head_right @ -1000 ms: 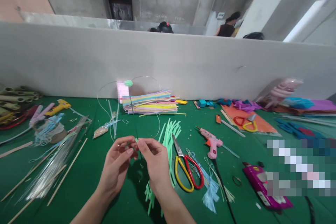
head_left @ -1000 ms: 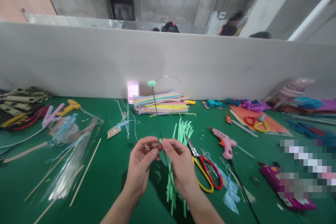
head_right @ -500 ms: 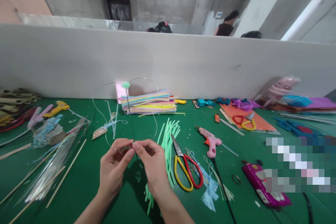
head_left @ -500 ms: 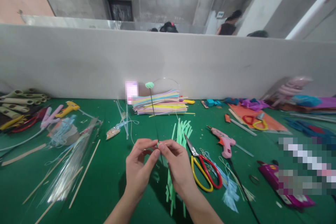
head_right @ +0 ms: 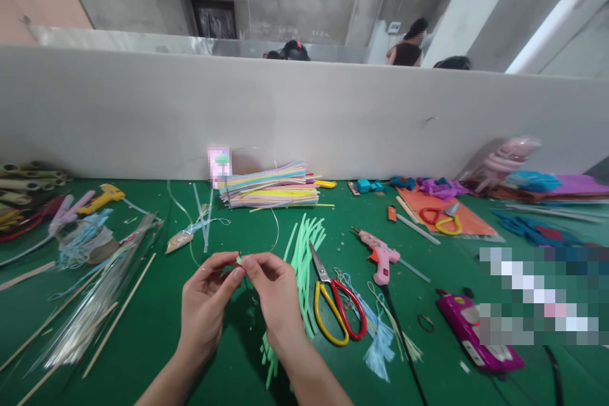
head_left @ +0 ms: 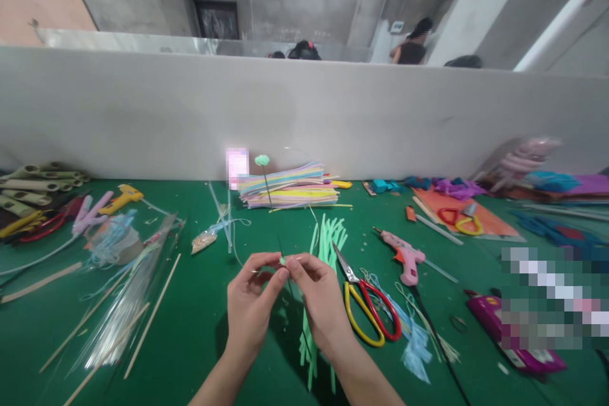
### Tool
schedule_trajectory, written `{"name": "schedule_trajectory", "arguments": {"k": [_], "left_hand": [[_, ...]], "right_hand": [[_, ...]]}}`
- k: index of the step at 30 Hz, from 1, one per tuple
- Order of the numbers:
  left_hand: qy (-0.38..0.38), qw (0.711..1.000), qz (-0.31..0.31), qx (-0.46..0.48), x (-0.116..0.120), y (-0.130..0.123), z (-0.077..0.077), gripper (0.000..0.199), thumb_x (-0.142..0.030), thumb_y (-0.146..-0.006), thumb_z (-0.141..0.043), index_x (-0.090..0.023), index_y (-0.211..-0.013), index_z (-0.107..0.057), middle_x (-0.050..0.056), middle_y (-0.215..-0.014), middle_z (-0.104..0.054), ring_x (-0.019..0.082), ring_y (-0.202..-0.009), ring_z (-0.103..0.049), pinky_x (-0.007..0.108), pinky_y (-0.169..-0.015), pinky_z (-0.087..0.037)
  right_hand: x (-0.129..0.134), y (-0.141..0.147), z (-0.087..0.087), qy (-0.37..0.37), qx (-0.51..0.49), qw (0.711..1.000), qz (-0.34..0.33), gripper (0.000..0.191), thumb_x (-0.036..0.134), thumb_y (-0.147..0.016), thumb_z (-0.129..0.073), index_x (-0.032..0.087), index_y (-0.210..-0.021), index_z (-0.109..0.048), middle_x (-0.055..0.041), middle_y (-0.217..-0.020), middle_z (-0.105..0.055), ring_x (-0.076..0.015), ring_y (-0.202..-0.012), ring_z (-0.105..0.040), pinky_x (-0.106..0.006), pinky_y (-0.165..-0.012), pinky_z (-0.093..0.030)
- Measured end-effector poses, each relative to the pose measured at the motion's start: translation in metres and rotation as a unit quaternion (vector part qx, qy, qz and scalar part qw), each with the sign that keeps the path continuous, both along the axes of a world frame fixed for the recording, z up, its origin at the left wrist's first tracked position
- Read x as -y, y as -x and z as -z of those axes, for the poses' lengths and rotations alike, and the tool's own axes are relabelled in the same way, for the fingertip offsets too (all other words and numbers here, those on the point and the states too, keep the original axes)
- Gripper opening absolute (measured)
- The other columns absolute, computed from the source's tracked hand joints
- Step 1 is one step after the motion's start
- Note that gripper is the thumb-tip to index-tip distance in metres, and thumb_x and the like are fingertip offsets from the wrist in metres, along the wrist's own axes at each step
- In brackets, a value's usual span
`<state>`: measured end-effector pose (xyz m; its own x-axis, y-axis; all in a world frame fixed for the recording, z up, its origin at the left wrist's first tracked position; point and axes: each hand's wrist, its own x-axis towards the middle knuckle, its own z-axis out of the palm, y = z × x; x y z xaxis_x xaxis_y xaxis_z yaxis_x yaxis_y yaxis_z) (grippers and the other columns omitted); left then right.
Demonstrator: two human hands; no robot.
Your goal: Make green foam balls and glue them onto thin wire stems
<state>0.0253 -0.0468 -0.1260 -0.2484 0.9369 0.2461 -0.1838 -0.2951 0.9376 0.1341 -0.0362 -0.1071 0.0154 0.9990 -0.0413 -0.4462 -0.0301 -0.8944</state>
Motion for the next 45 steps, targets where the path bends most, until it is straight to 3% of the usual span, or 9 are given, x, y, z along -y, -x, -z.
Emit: {"name": "schedule_trajectory", "arguments": {"k": [9,18,26,38,45], "left_hand": [[-0.081,0.995,-0.042,-0.041,0.001,0.007,0.002,0.016,-0.018,-0.081,-0.078,-0.026,-0.095,-0.078,0.002,-0.094,-0.068,0.014,-0.091,-0.062,0.020,-0.074,-0.050],[-0.100,0.993,-0.039,-0.042,0.003,0.012,-0.003,0.016,-0.016,-0.082,-0.077,-0.028,-0.093,-0.076,0.000,-0.095,-0.065,0.013,-0.090,-0.060,0.019,-0.075,-0.048],[-0.046,0.999,0.012,0.001,0.000,0.010,-0.008,0.003,-0.023,-0.083,-0.076,-0.023,-0.087,-0.075,0.001,-0.094,-0.065,0.015,-0.093,-0.061,0.021,-0.081,-0.049],[0.041,0.990,0.042,0.126,0.002,0.003,-0.009,0.016,-0.032,-0.081,-0.080,-0.021,-0.089,-0.071,0.000,-0.091,-0.065,0.013,-0.090,-0.060,0.019,-0.082,-0.049],[0.098,0.973,0.099,0.186,0.000,0.007,-0.018,0.025,-0.035,-0.075,-0.085,-0.018,-0.086,-0.072,0.000,-0.082,-0.064,0.010,-0.073,-0.057,0.018,-0.069,-0.049]], "right_hand": [[0.005,-0.001,0.000,-0.038,0.005,0.998,-0.042,0.018,0.040,-0.075,-0.084,0.024,-0.083,-0.080,-0.0017,-0.081,-0.077,-0.0157,-0.083,-0.069,-0.026,-0.080,-0.054],[0.005,-0.003,-0.006,-0.106,0.004,0.991,-0.083,0.010,0.033,-0.075,-0.084,0.028,-0.083,-0.081,0.0005,-0.087,-0.076,-0.0145,-0.088,-0.070,-0.024,-0.082,-0.056],[0.002,-0.004,0.000,-0.106,0.038,0.992,-0.055,0.008,0.028,-0.076,-0.082,0.026,-0.081,-0.076,0.0023,-0.078,-0.075,-0.0121,-0.076,-0.069,-0.023,-0.074,-0.055],[-0.003,-0.004,0.005,-0.149,0.157,0.976,0.004,0.010,0.028,-0.081,-0.075,0.023,-0.088,-0.071,-0.0016,-0.086,-0.075,-0.0161,-0.080,-0.068,-0.029,-0.075,-0.055],[-0.015,-0.029,-0.013,-0.223,0.270,0.934,-0.065,0.003,0.023,-0.085,-0.072,0.022,-0.085,-0.076,-0.0020,-0.083,-0.072,-0.0178,-0.085,-0.066,-0.031,-0.081,-0.050]]}}
